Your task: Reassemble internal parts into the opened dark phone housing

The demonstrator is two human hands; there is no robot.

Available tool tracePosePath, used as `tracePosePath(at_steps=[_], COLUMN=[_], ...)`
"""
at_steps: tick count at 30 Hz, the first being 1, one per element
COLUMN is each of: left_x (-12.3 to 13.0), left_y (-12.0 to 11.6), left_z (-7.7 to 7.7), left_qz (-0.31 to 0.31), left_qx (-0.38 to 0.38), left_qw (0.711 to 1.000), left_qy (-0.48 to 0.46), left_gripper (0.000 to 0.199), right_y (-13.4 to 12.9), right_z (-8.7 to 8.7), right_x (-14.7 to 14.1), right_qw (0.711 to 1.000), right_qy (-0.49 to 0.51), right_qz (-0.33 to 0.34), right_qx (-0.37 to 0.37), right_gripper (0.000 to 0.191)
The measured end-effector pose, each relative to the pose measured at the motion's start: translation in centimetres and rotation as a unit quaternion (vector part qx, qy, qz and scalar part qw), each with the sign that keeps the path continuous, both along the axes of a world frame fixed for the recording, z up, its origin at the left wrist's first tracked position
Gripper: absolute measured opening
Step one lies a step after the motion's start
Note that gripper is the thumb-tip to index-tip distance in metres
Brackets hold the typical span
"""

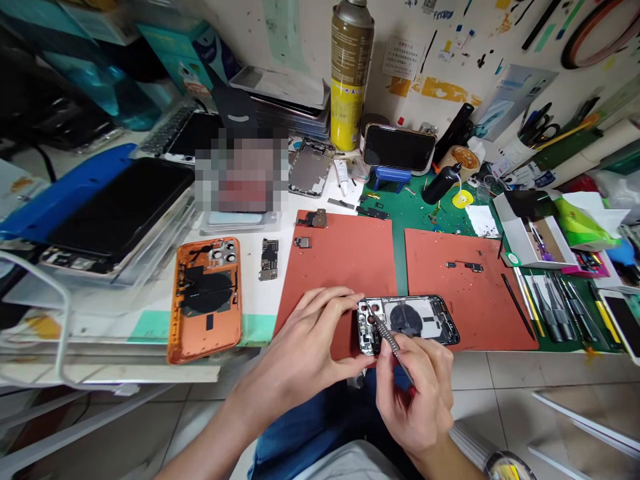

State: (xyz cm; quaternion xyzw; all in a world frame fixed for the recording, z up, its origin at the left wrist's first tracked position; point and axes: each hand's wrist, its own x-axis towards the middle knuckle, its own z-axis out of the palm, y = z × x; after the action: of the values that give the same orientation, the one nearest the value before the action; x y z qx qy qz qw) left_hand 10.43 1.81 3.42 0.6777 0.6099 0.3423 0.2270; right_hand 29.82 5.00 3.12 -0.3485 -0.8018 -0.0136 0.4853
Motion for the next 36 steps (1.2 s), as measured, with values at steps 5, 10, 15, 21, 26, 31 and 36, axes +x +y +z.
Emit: tracePosePath(at_steps=[5,10,15,21,26,31,36], left_x=[0.0,0.0,0.1,0.1,0.1,0.0,0.0], left_y=[-0.3,-0.2,-0.2,-0.1,0.1,0.2,0.2], left_z=[0.1,0.3,0.4,0.5,0.7,0.7,0.5], left_qz=[0.001,0.001,0.005,0.002,0.004,0.005,0.003], left_qx=[-0.017,-0.028,-0.017,-0.025,-0.025,-0.025,-0.022], left_qw=[1.0,1.0,1.0,1.0,1.0,0.999,1.0], left_qy=[0.009,0.01,0.003,-0.006,-0.013,-0.025,-0.019], left_gripper=[0.071,0.069,0.068,0.067,0.066,0.063,0.065], right_y=[0.0,0.9,1.9,2.3,2.6,2.7,2.8], right_z=[0.7,1.3,2.0,2.8,2.7,2.9,3.4], right_x=[0.1,0.2,0.1,0.3,0.6,1.0,1.3], right_qw=[0.993,0.987,0.981,0.971,0.971,0.968,0.965], right_qy=[-0.103,-0.126,-0.129,-0.169,-0.169,-0.18,-0.198], right_qz=[0.001,0.036,0.064,0.088,0.111,0.148,0.14], right_qx=[0.05,0.098,0.129,0.147,0.13,0.095,0.102], right_gripper=[0.014,0.016,0.017,0.018,0.014,0.013,0.006])
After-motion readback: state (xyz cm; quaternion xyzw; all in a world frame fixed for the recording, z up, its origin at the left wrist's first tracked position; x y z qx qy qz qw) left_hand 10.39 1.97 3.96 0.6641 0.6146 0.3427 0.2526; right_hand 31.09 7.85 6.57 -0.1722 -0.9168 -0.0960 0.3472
